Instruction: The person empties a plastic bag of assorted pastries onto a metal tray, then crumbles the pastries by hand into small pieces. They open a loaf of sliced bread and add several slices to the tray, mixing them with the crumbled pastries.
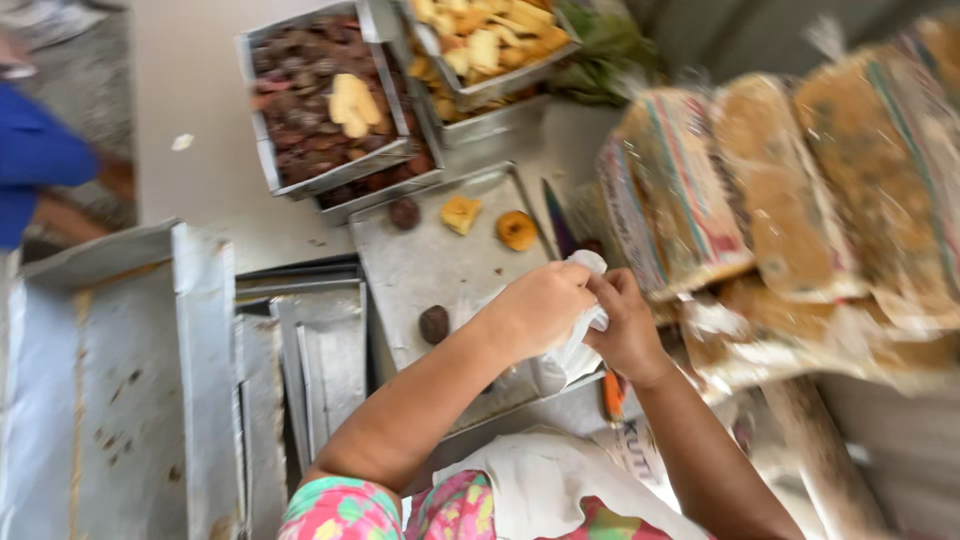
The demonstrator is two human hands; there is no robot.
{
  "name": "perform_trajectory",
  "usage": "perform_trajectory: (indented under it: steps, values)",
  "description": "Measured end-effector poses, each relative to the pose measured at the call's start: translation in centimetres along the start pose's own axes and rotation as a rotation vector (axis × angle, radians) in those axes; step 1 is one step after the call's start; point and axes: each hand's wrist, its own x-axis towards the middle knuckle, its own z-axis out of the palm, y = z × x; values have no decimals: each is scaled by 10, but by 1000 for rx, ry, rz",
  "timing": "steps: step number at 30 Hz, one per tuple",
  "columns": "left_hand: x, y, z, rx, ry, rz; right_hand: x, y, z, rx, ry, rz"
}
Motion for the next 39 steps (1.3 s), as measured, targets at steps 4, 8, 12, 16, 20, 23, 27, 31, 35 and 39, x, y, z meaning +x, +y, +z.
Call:
perform_trajectory:
  steps: [4,8,12,16,20,23,27,31,35,39]
  values:
    - [18,67,1,-263,-97,90,-48,0,-33,49,154,-33]
    - [27,88,22,-851,-222,119,-120,2,-75,308,370,102]
    - [27,82,94,-917,-287,61,-186,27,-142,369,604,274]
    - [7,84,202,-833,-568,-135,-239,84,-193,417,808,415]
    - [-17,84,295,-759,-692,-121,-277,167,-224,468,997,450]
    - [-18,93,363,-702,-678,-345,-305,246,-231,521,1108,498]
    - [1,108,462,-421,-539,-463,-333,342,-193,610,1180,634]
    - [32,99,558,-102,-550,-372,-356,386,-118,740,1137,855]
    - [20,77,588,25,-868,-626,-406,370,-83,298,586,1066]
    - [-8,101,558,20,-861,-695,-443,356,-81,1968,458,857]
